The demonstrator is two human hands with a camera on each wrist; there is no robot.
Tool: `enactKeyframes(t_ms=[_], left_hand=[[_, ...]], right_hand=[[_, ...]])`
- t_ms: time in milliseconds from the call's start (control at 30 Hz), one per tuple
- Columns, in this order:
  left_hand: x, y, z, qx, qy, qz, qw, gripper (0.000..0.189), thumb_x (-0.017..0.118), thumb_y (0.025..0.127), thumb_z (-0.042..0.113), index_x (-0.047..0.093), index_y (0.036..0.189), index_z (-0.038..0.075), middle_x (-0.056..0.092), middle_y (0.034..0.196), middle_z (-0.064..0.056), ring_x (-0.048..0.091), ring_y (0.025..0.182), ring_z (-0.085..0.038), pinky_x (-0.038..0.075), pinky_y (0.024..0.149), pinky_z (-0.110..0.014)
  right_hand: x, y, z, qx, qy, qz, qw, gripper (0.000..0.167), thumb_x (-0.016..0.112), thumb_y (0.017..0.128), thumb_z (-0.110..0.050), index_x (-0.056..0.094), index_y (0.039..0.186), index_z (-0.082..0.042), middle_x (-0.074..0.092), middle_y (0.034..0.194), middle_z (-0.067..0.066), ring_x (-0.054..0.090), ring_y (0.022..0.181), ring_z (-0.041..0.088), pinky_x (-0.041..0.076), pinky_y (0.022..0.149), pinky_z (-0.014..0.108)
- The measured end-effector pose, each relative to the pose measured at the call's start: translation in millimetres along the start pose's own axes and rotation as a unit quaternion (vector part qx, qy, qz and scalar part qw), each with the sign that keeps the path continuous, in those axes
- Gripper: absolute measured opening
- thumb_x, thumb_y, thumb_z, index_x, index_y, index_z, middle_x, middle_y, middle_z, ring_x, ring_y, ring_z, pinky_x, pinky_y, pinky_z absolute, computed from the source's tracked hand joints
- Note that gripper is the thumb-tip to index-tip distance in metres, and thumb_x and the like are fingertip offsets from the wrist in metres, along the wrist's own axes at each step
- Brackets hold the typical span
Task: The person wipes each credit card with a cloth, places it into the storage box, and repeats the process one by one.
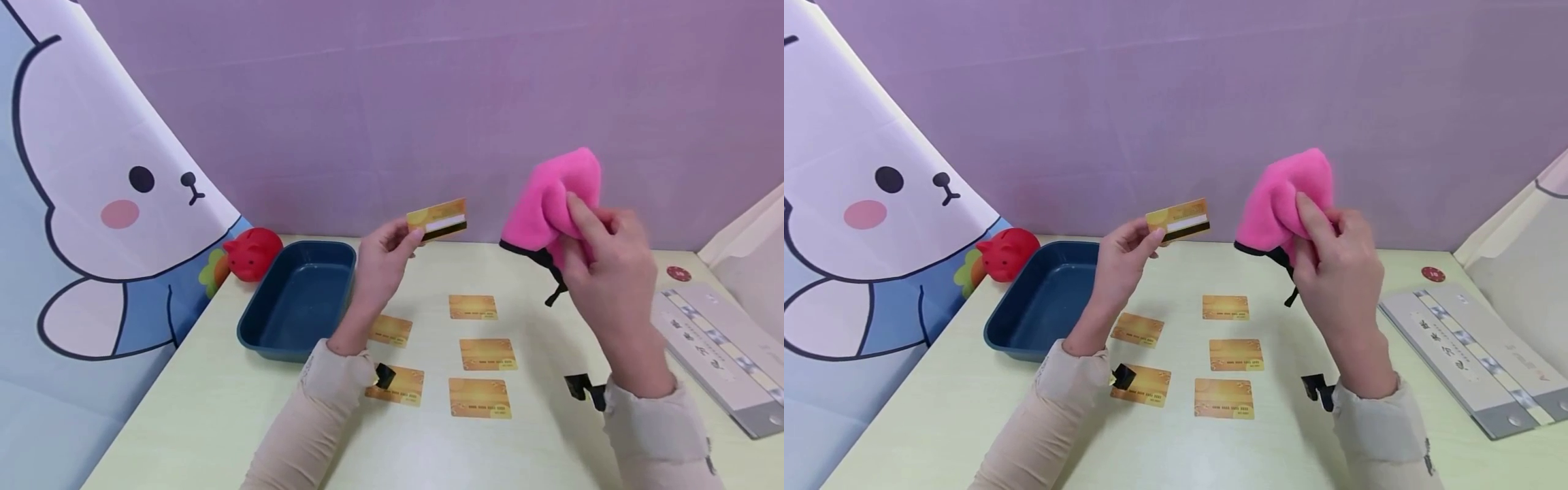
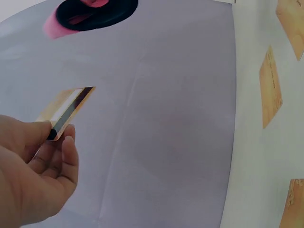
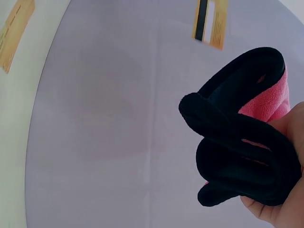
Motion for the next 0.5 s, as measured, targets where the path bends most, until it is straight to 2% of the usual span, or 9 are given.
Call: enactKeyframes(t_ms=[133, 233, 300, 367, 500], left_hand=[[6.4, -2.6, 6.2, 0.032, 0.004, 0.0, 0.9995, 0.035, 0.069, 0.095, 0.015, 0.066, 0.13, 0.009, 0.072, 0.095, -0.017, 0.064, 0.077, -0.022, 0.048, 0.068, -0.023], [13.7, -6.6, 13.0, 0.061, 0.017, -0.012, 0.9979, 0.037, 0.068, 0.095, 0.014, 0.064, 0.132, 0.011, 0.073, 0.092, -0.016, 0.064, 0.077, -0.028, 0.046, 0.068, -0.023], [20.1, -9.4, 15.2, 0.072, 0.02, -0.025, 0.9969, 0.035, 0.068, 0.096, 0.013, 0.064, 0.13, 0.009, 0.073, 0.091, -0.016, 0.066, 0.079, -0.027, 0.049, 0.07, -0.022], [27.2, -12.0, 14.6, 0.07, 0.015, -0.042, 0.9965, 0.033, 0.067, 0.096, 0.01, 0.064, 0.129, 0.009, 0.073, 0.092, -0.016, 0.066, 0.079, -0.023, 0.049, 0.069, -0.022], [39.8, -16.3, 8.3, 0.044, -0.005, -0.081, 0.9957, 0.033, 0.062, 0.096, 0.0, 0.063, 0.128, 0.005, 0.072, 0.101, -0.017, 0.068, 0.086, -0.018, 0.054, 0.075, -0.022]], right_hand=[[3.8, -2.8, -18.0, -0.033, 0.012, -0.013, 0.9993, 0.036, 0.063, 0.094, -0.012, 0.069, 0.129, -0.015, 0.063, 0.101, 0.03, 0.058, 0.095, 0.044, 0.049, 0.07, 0.058], [9.6, -6.5, -35.7, -0.072, 0.025, -0.022, 0.9969, 0.037, 0.066, 0.092, -0.01, 0.069, 0.129, -0.013, 0.063, 0.099, 0.03, 0.059, 0.092, 0.043, 0.052, 0.069, 0.058], [15.3, -10.7, -47.3, -0.099, 0.036, -0.026, 0.9941, 0.038, 0.07, 0.09, -0.011, 0.07, 0.128, -0.013, 0.063, 0.098, 0.03, 0.059, 0.09, 0.043, 0.054, 0.067, 0.057], [22.8, -16.1, -57.5, -0.121, 0.045, -0.035, 0.991, 0.039, 0.074, 0.087, -0.011, 0.071, 0.126, -0.014, 0.063, 0.096, 0.028, 0.059, 0.085, 0.042, 0.054, 0.065, 0.056], [41.1, -29.0, -72.2, -0.155, 0.048, -0.069, 0.9843, 0.043, 0.08, 0.081, -0.011, 0.07, 0.123, -0.014, 0.063, 0.093, 0.023, 0.059, 0.079, 0.039, 0.054, 0.061, 0.051]])
Point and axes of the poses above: each hand's wrist, its own y-axis towards the middle knuckle, its own x-axis out of the palm, z = x × y, the point moved 9 cm from there along y, towards the middle knuckle
